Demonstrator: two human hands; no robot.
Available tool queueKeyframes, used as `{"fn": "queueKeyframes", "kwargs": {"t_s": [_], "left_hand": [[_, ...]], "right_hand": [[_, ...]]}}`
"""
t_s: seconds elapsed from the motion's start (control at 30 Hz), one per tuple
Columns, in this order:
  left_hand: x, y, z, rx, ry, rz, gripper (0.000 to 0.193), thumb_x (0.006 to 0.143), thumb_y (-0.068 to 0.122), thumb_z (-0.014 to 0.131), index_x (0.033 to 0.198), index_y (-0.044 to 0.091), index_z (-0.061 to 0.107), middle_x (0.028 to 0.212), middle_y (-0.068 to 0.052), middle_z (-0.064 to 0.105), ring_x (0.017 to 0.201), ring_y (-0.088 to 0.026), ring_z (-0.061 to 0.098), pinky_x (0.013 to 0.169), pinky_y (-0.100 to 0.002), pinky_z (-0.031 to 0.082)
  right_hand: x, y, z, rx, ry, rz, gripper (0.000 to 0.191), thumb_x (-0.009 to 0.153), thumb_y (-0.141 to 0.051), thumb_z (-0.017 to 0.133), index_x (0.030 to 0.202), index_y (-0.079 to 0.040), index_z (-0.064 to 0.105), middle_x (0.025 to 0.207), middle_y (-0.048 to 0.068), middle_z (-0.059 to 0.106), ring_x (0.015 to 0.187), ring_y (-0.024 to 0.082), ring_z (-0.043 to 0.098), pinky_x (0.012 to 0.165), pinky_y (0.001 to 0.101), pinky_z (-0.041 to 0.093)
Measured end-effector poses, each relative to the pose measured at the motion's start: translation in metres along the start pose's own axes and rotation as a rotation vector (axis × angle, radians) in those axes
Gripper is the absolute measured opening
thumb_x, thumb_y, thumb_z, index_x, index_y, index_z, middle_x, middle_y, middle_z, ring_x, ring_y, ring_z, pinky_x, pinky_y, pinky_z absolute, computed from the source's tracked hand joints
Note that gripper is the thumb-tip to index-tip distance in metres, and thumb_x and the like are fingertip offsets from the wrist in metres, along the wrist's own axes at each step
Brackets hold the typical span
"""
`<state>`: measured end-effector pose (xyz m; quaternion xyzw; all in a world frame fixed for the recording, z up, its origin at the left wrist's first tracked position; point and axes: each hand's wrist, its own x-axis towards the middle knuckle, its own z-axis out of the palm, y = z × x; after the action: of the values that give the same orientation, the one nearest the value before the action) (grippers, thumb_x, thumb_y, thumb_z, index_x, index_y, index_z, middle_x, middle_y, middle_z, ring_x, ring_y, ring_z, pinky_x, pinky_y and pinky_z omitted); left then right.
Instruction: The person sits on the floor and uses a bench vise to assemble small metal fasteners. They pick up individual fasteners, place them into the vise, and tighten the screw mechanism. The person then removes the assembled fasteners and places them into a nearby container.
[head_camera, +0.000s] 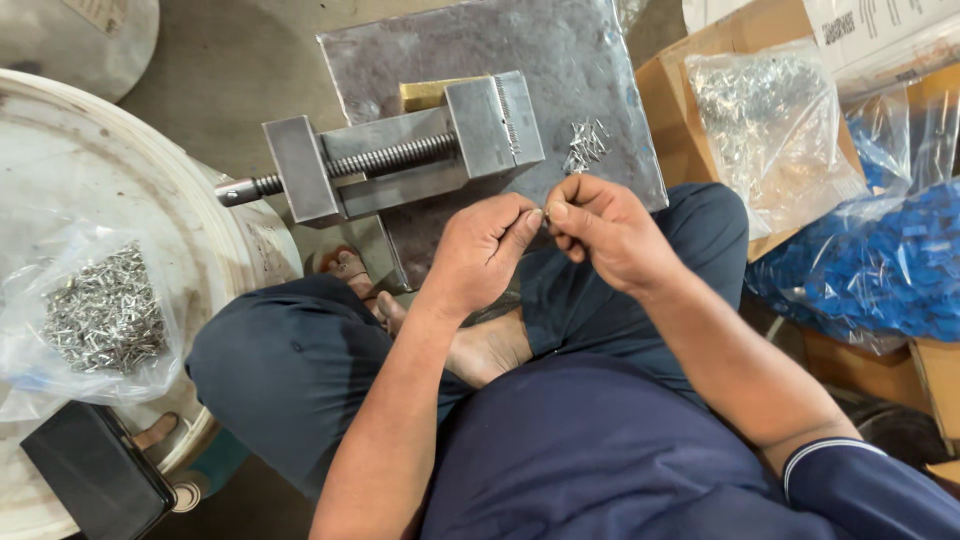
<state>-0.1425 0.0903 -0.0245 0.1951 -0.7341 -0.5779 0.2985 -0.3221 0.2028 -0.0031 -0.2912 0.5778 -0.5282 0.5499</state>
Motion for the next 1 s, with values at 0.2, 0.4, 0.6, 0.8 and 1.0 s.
{"fn": "queueKeyframes", "kwargs": {"t_s": [0.2, 0.4, 0.6, 0.8, 1.0], "left_hand": [[-0.001, -0.004, -0.001, -0.154, -0.001, -0.071, 0.021, 0.106, 0.022, 0.062, 0.098, 0.003, 0.066, 0.078, -0.008, 0.062, 0.070, -0.018, 0.057, 0.066, -0.032, 0.049], [-0.001, 0.001, 0.001, -0.265, 0.067, -0.153, 0.023, 0.101, 0.022, 0.067, 0.111, 0.001, 0.067, 0.080, -0.003, 0.065, 0.071, -0.008, 0.057, 0.065, -0.026, 0.050], [0.001, 0.000, 0.002, -0.300, 0.067, -0.194, 0.026, 0.097, 0.018, 0.072, 0.115, -0.001, 0.067, 0.082, 0.000, 0.063, 0.071, -0.006, 0.055, 0.065, -0.024, 0.049], [0.000, -0.001, 0.003, -0.297, 0.056, -0.188, 0.026, 0.097, 0.016, 0.073, 0.115, -0.001, 0.067, 0.081, 0.000, 0.062, 0.071, -0.006, 0.055, 0.065, -0.024, 0.050], [0.000, -0.001, 0.002, -0.278, 0.060, -0.176, 0.025, 0.097, 0.016, 0.073, 0.115, -0.001, 0.067, 0.082, 0.000, 0.063, 0.071, -0.007, 0.056, 0.065, -0.024, 0.050]], "right_hand": [[0.004, -0.013, 0.011, -0.524, -0.003, -0.445, 0.014, 0.102, -0.013, 0.071, 0.107, -0.002, 0.065, 0.097, 0.001, 0.064, 0.084, 0.008, 0.057, 0.074, 0.0245, 0.048], [0.023, -0.056, 0.016, -0.944, 0.147, -0.701, 0.008, 0.100, -0.007, 0.075, 0.102, -0.002, 0.070, 0.094, 0.007, 0.069, 0.082, 0.015, 0.067, 0.074, 0.0286, 0.053], [0.040, -0.082, 0.027, -1.025, 0.058, -0.692, 0.010, 0.102, -0.011, 0.077, 0.105, -0.003, 0.071, 0.097, 0.007, 0.071, 0.082, 0.018, 0.069, 0.070, 0.0298, 0.053], [0.038, -0.085, 0.029, -1.116, 0.054, -0.719, 0.009, 0.101, -0.009, 0.077, 0.105, -0.003, 0.071, 0.095, 0.009, 0.069, 0.082, 0.021, 0.068, 0.070, 0.0317, 0.052], [0.040, -0.084, 0.030, -1.073, 0.044, -0.715, 0.009, 0.101, -0.009, 0.077, 0.106, -0.004, 0.071, 0.096, 0.008, 0.069, 0.082, 0.021, 0.069, 0.070, 0.0314, 0.053]]}}
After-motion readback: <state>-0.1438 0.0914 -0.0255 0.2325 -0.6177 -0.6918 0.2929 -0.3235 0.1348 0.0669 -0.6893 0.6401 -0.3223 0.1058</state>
